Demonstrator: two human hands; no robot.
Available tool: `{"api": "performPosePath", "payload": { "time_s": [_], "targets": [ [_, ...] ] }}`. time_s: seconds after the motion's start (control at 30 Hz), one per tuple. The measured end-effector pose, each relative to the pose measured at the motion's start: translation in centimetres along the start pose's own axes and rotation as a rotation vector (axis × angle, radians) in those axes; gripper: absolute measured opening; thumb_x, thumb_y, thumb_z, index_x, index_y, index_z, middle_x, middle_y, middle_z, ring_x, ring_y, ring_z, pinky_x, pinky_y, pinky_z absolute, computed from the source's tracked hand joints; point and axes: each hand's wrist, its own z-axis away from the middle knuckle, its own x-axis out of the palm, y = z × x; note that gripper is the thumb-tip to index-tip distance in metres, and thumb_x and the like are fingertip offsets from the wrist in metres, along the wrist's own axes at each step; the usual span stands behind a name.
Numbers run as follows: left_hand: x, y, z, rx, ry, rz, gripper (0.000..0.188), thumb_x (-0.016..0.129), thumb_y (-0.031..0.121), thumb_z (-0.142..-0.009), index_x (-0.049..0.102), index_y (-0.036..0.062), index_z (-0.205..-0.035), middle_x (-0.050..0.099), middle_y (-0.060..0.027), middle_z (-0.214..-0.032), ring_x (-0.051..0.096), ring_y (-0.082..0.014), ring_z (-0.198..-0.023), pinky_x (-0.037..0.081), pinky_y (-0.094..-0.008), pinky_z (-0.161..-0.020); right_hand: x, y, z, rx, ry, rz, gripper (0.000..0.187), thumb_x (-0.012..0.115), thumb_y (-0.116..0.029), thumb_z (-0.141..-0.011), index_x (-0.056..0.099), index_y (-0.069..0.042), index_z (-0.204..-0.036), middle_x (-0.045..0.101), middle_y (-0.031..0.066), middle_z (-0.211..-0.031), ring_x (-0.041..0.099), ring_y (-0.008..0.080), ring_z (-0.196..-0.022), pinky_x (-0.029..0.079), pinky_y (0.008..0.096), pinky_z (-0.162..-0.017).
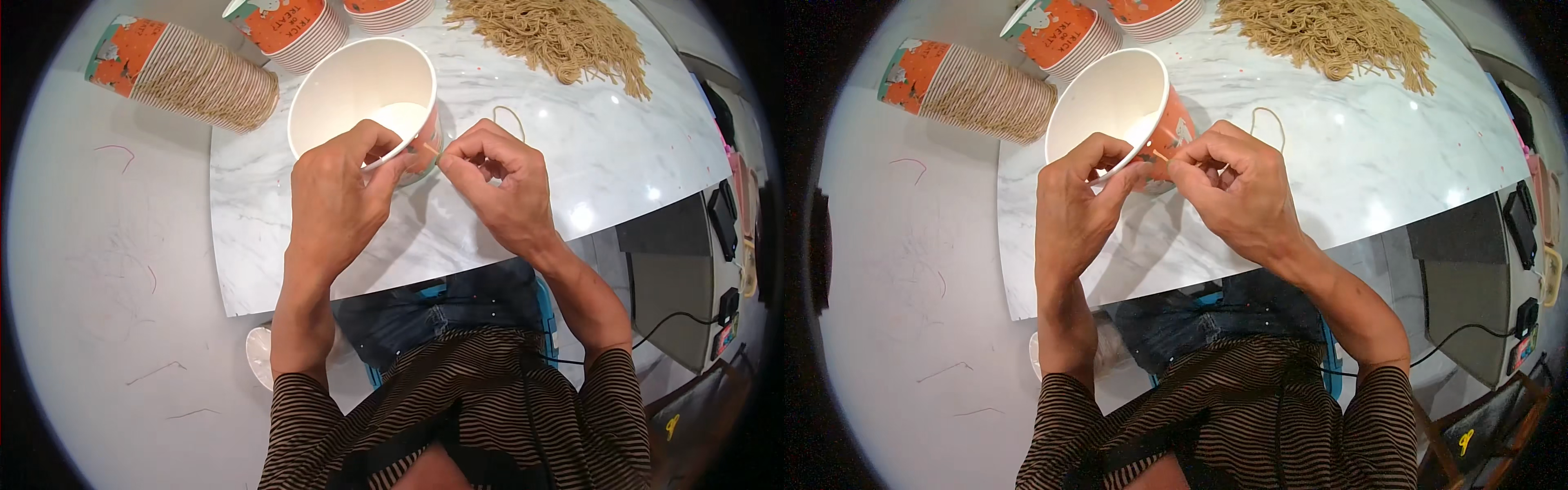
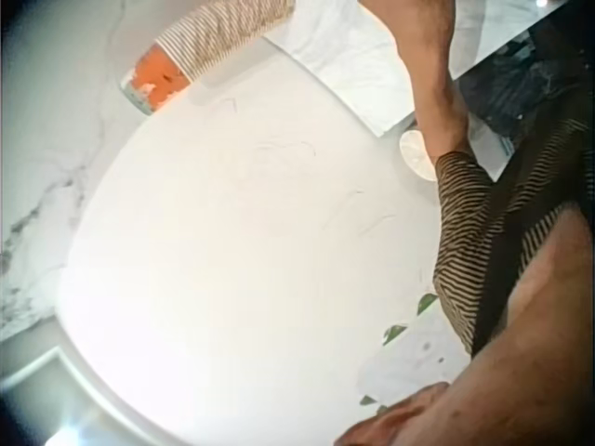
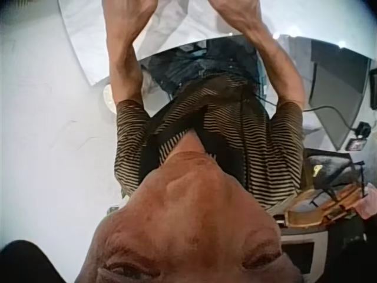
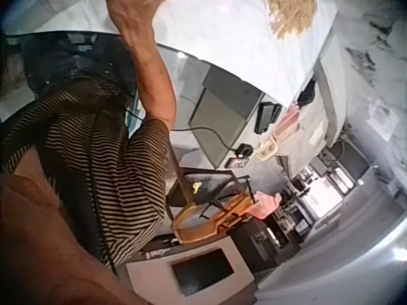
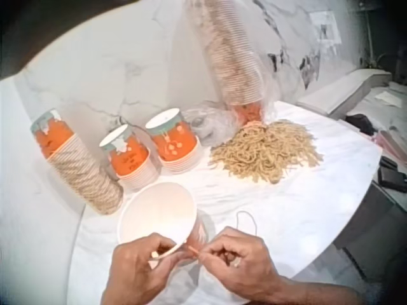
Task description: Stretching rubber bands across the mouth of paper cups and stacking them.
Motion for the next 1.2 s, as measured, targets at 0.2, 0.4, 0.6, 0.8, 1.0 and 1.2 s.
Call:
{"api": "performPosePath", "payload": {
  "time_s": [0.2,0.4,0.6,0.8,1.0,1.2],
  "targets": [
    [0.0,0.1,0.0,0.001,0.015,-0.041,0.017,0.08,0.013,-0.089,0.068,0.0011,-0.092,0.075,-0.009,-0.081,0.071,-0.02,-0.076,0.054,-0.0332,-0.071,0.0,-0.1,-0.4,0.002,0.003,0.043,0.005,0.073,-0.005,-0.09,0.075,-0.002,-0.087,0.066,0.0004,-0.084,0.051,0.004,-0.066,0.04,0.0224,-0.056],
    [-0.1,0.1,0.1,0.017,0.016,-0.05,0.014,0.079,0.007,-0.09,0.068,-0.0005,-0.092,0.074,-0.0061,-0.079,0.066,-0.0119,-0.071,0.052,-0.0291,-0.069,0.2,-0.1,-0.6,0.015,-0.016,0.054,0.005,0.072,-0.005,-0.091,0.074,-0.001,-0.088,0.067,0.0014,-0.085,0.053,0.0049,-0.068,0.041,0.0229,-0.058],
    [-0.2,0.1,0.1,0.042,0.023,-0.054,0.015,0.08,0.008,-0.09,0.068,-0.0009,-0.092,0.074,-0.0071,-0.081,0.067,-0.0141,-0.071,0.053,-0.0294,-0.069,0.3,0.0,-0.8,0.028,-0.017,0.042,0.006,0.071,-0.004,-0.091,0.075,-0.001,-0.088,0.067,0.0016,-0.086,0.053,0.0039,-0.068,0.041,0.0224,-0.058],
    [-0.1,0.1,0.1,0.025,0.019,-0.059,0.016,0.08,0.006,-0.089,0.067,-0.0016,-0.092,0.075,-0.0079,-0.082,0.068,-0.0148,-0.073,0.056,-0.0304,-0.072,0.4,-0.4,-1.1,0.04,-0.031,0.039,0.007,0.071,-0.004,-0.092,0.076,0.0,-0.088,0.067,0.0016,-0.087,0.053,0.0034,-0.068,0.041,0.022,-0.058],
    [0.2,-0.3,0.0,0.041,0.044,0.021,0.03,0.085,0.018,-0.086,0.064,0.0028,-0.102,0.075,-0.0125,-0.082,0.074,-0.0279,-0.078,0.056,-0.0371,-0.068,0.5,-0.3,-1.4,0.032,-0.037,0.05,0.007,0.072,-0.004,-0.091,0.076,0.001,-0.088,0.067,0.003,-0.086,0.054,0.0048,-0.068,0.043,0.0227,-0.058],
    [-0.7,0.4,-0.3,-0.011,-0.047,0.059,0.037,0.079,0.008,-0.091,0.061,-0.0002,-0.122,0.076,-0.0124,-0.087,0.074,-0.0229,-0.079,0.057,-0.0341,-0.073,0.6,-0.3,-1.4,0.039,-0.025,0.034,0.008,0.072,-0.006,-0.092,0.075,0.001,-0.088,0.067,0.0039,-0.087,0.057,0.0057,-0.069,0.045,0.023,-0.059]
  ]
}}
